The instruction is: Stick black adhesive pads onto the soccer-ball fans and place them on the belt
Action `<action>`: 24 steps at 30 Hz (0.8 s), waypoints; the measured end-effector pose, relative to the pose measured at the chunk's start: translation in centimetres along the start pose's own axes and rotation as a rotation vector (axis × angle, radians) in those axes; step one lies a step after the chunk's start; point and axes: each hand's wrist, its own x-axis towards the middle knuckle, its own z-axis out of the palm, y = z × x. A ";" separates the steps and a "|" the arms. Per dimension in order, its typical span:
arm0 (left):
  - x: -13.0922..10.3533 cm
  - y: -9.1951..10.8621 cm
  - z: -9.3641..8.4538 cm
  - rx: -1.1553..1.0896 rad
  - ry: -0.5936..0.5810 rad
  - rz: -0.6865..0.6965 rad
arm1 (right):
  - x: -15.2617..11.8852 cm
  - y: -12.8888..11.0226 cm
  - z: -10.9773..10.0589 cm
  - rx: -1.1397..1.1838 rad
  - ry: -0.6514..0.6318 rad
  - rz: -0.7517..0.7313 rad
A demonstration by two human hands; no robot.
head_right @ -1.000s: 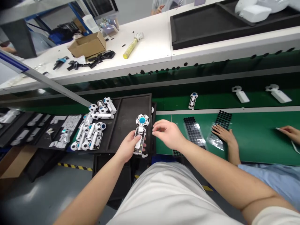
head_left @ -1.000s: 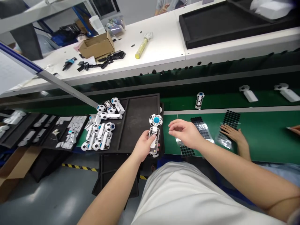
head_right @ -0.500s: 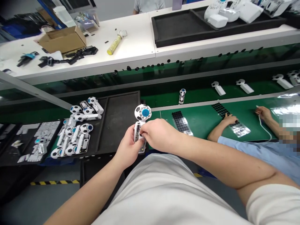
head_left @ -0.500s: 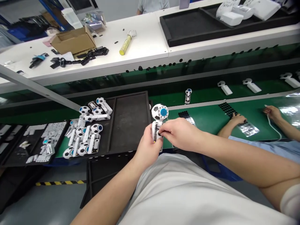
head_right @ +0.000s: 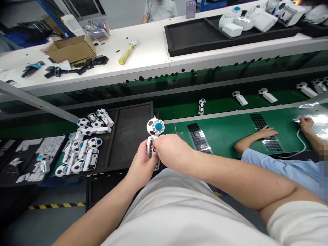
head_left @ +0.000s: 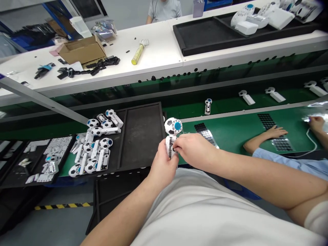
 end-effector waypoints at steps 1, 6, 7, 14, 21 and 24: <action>0.0 -0.2 0.1 0.004 0.003 -0.006 | 0.1 -0.1 0.2 -0.017 -0.012 0.017; 0.1 -0.9 0.4 0.036 -0.019 0.025 | 0.8 -0.7 -0.1 -0.056 -0.116 0.142; 0.2 -1.0 0.4 0.034 -0.024 0.030 | 1.0 -0.7 -0.2 -0.058 -0.128 0.175; 1.6 -1.5 0.7 -0.063 0.044 -0.059 | 1.4 2.5 3.0 0.605 0.054 0.429; 5.1 -3.5 -2.7 0.385 0.003 -0.119 | 4.6 10.3 13.1 1.169 0.114 0.662; 5.9 -4.7 -9.5 0.786 0.392 -0.157 | 5.3 15.3 15.6 1.013 0.176 0.878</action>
